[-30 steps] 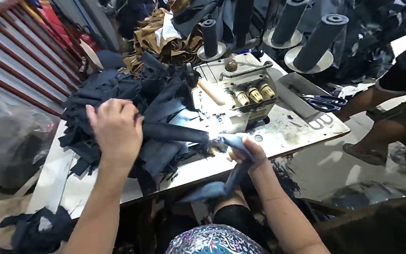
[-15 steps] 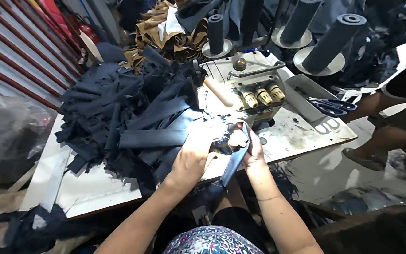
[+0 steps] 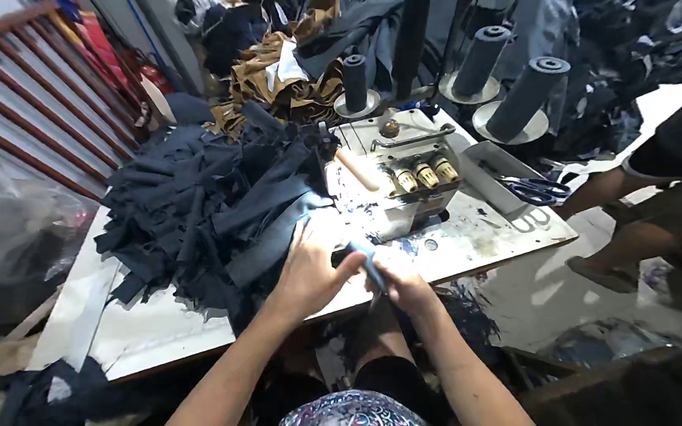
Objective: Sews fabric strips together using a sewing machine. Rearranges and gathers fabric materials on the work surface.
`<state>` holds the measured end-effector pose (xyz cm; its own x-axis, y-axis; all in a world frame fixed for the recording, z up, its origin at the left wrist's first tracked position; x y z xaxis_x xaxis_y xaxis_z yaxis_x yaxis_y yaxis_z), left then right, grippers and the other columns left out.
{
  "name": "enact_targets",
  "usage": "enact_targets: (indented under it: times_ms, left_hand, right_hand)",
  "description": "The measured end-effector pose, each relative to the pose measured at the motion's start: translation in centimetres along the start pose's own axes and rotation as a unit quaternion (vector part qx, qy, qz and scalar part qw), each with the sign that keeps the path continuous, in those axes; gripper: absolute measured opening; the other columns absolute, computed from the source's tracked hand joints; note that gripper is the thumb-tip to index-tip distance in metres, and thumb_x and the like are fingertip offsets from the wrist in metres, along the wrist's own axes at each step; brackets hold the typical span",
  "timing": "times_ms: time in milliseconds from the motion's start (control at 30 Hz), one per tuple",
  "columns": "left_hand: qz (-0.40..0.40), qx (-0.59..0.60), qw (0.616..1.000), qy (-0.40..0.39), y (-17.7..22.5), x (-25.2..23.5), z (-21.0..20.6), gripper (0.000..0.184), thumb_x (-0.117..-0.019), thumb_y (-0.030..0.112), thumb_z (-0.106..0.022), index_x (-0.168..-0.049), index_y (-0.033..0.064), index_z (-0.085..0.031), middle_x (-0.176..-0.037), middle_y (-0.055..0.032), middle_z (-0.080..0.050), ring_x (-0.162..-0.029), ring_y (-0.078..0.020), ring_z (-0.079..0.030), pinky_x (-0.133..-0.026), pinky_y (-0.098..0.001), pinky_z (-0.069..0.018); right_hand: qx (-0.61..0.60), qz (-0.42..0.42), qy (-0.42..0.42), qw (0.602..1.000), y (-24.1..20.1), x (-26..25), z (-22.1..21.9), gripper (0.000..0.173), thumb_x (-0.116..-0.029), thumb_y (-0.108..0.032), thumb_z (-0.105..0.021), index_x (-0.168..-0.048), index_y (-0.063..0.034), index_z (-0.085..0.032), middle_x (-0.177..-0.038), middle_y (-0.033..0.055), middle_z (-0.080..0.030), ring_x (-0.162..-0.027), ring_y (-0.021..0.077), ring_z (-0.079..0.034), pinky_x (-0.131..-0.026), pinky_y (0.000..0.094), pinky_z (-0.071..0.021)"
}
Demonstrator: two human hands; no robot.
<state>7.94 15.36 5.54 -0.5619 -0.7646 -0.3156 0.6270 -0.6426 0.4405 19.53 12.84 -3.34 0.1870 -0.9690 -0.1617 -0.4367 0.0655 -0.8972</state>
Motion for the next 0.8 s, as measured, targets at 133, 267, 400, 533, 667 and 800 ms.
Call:
enact_targets:
  times_ms: [133,267,400,533,667,800]
  left_hand:
    - [-0.04,0.121,0.99,0.064,3.0,3.0,3.7,0.029,-0.0921,0.04,-0.072,-0.082,0.0131,-0.075,-0.119,-0.0001,-0.07,-0.115,-0.0125,-0.065,-0.096,-0.0368,-0.0571]
    - [-0.006,-0.147,0.973,0.179,-1.2,2.6,12.9,0.031,-0.0994,0.025,-0.066,-0.102,-0.0055,-0.07,-0.127,-0.0246,-0.065,-0.131,-0.0433,-0.055,-0.109,-0.0609,-0.0416]
    - [-0.03,-0.237,0.96,0.146,-1.4,1.3,9.4,0.03,-0.1011,0.013,-0.058,-0.125,-0.0039,-0.066,-0.144,-0.0261,-0.056,-0.143,-0.0508,-0.04,-0.116,-0.0771,-0.0194]
    - [-0.175,-0.135,0.973,0.062,0.5,1.8,-0.6,0.03,-0.1003,0.015,-0.057,-0.124,0.0078,-0.073,-0.123,-0.0126,-0.071,-0.115,-0.0306,-0.068,-0.102,-0.0484,-0.0537]
    - [-0.159,-0.135,0.978,0.025,-1.7,2.3,-1.4,0.04,-0.1011,0.032,-0.056,-0.131,0.0092,-0.069,-0.129,-0.011,-0.07,-0.122,-0.0289,-0.066,-0.109,-0.0492,-0.0484]
    - [-0.105,-0.171,0.979,0.027,-0.7,1.8,-1.6,0.043,-0.0971,0.037,-0.064,-0.126,0.0064,-0.071,-0.126,-0.0137,-0.07,-0.121,-0.0338,-0.065,-0.11,-0.0559,-0.0461]
  right_hand:
    - [-0.08,0.075,-0.253,0.961,-3.4,3.3,-6.0,0.018,-0.1024,-0.031,-0.06,-0.101,-0.0209,-0.074,-0.089,-0.0117,-0.073,-0.077,-0.0031,-0.067,-0.068,0.018,-0.0557]
    - [-0.166,0.122,-0.246,0.947,-6.3,2.8,-3.3,0.025,-0.1,-0.04,-0.059,-0.097,-0.0218,-0.077,-0.076,-0.0107,-0.072,-0.068,0.0006,-0.069,-0.066,0.0213,-0.0584]
    - [-0.145,0.032,-0.042,0.988,-1.3,-1.2,2.1,0.025,-0.0949,-0.042,-0.067,-0.086,-0.0197,-0.072,-0.064,-0.0071,-0.064,-0.058,0.0034,-0.062,-0.063,0.0234,-0.0572]
    - [-0.258,0.0,-0.016,0.966,1.8,-1.6,3.9,0.03,-0.105,-0.032,-0.05,-0.088,-0.0143,-0.068,-0.064,-0.0062,-0.057,-0.055,0.0038,-0.056,-0.059,0.0202,-0.0532]
    - [-0.318,0.016,-0.004,0.948,0.8,-1.3,5.6,0.024,-0.106,-0.03,-0.051,-0.099,-0.0152,-0.069,-0.065,-0.0078,-0.054,-0.053,0.0024,-0.053,-0.056,0.0179,-0.0507]
    - [-0.351,0.022,0.042,0.935,0.8,-2.6,5.3,0.037,-0.1093,-0.029,-0.037,-0.094,-0.0132,-0.066,-0.059,-0.0064,-0.052,-0.05,0.0031,-0.053,-0.052,0.0174,-0.0488]
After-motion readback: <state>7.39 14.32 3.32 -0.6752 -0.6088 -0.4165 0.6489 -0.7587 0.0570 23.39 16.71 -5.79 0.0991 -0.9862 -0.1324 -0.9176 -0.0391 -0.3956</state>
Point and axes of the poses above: each hand's wrist, its own x-axis away from the middle knuckle, its own z-axis out of the back of the hand, y = z × x, the point moved 10 cm from there along -x, towards the middle knuckle
